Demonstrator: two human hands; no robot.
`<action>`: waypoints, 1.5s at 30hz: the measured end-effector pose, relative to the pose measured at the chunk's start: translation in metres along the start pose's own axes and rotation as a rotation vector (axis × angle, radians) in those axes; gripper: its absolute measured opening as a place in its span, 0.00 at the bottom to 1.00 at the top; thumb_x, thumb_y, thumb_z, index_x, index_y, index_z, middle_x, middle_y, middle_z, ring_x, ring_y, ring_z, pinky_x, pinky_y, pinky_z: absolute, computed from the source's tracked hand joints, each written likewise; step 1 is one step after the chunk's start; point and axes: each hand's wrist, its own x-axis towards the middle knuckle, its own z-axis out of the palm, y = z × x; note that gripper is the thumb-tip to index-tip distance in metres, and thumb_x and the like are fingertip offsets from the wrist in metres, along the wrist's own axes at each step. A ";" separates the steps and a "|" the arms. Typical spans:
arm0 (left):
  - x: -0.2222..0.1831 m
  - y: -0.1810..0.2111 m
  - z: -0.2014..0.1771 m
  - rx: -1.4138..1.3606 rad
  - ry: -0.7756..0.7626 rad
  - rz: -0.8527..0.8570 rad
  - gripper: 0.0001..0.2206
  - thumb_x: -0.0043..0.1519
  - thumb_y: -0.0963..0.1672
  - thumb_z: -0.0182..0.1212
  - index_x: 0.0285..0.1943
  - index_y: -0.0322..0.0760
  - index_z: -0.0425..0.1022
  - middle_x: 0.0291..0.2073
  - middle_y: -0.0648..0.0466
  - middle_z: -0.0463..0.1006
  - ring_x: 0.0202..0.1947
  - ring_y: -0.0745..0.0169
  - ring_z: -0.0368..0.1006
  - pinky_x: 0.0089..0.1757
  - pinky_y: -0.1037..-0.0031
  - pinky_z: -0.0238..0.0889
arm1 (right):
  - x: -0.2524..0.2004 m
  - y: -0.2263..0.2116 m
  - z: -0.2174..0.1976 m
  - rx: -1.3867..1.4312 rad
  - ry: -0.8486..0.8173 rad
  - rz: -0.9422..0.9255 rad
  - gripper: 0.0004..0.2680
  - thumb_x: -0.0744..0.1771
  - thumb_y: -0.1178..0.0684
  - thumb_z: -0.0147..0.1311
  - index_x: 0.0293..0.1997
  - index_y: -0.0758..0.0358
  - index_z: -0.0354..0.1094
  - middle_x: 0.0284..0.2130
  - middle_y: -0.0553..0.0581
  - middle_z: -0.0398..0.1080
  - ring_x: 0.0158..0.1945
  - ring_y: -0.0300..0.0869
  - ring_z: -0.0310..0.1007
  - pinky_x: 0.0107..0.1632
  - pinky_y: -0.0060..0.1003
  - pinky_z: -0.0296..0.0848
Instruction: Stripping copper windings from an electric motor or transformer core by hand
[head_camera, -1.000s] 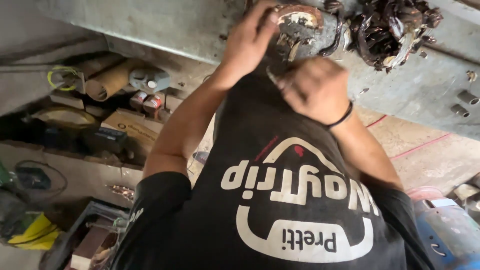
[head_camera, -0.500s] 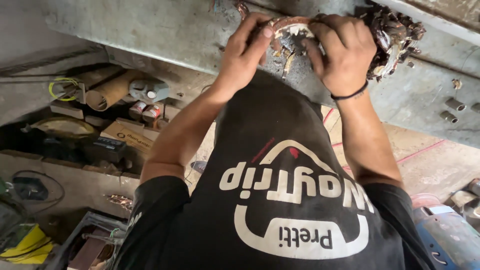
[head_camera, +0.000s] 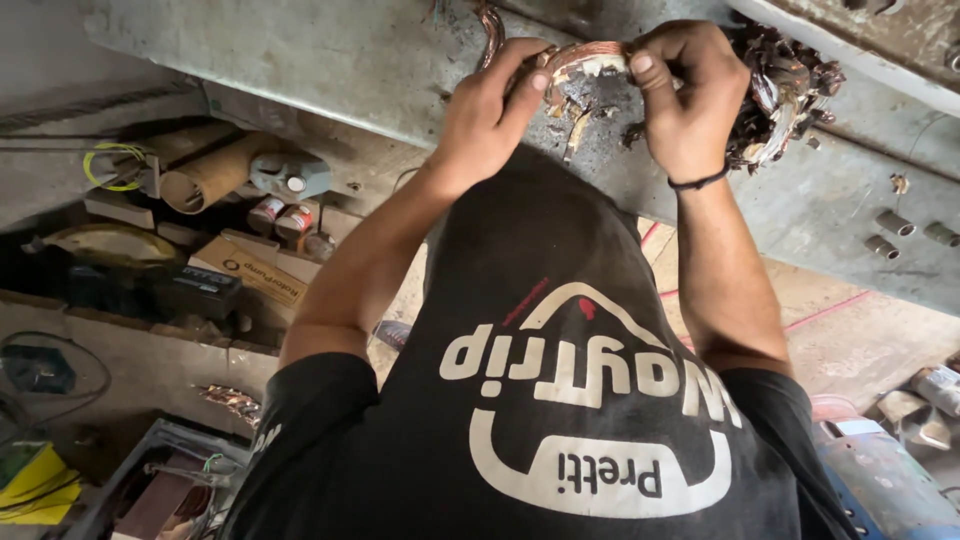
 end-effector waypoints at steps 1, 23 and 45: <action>0.000 -0.011 0.000 0.102 0.013 0.026 0.15 0.74 0.52 0.42 0.60 0.45 0.67 0.36 0.55 0.82 0.30 0.56 0.79 0.33 0.69 0.66 | 0.001 -0.004 -0.001 -0.070 0.003 -0.037 0.13 0.76 0.51 0.52 0.39 0.72 0.66 0.35 0.65 0.73 0.39 0.57 0.73 0.42 0.48 0.67; 0.005 -0.007 0.008 -0.488 0.002 -0.119 0.17 0.70 0.55 0.45 0.46 0.40 0.67 0.29 0.50 0.82 0.23 0.65 0.78 0.28 0.78 0.75 | 0.005 -0.017 -0.015 -0.113 -0.339 -0.074 0.20 0.75 0.42 0.52 0.59 0.78 0.70 0.48 0.73 0.74 0.50 0.62 0.74 0.50 0.52 0.71; 0.004 0.004 -0.017 -0.595 -0.298 -0.169 0.22 0.72 0.55 0.40 0.51 0.35 0.70 0.15 0.53 0.70 0.14 0.65 0.68 0.27 0.76 0.68 | -0.052 0.017 0.008 0.210 -0.115 -0.004 0.19 0.74 0.37 0.41 0.46 0.70 0.63 0.33 0.62 0.71 0.35 0.50 0.71 0.40 0.44 0.66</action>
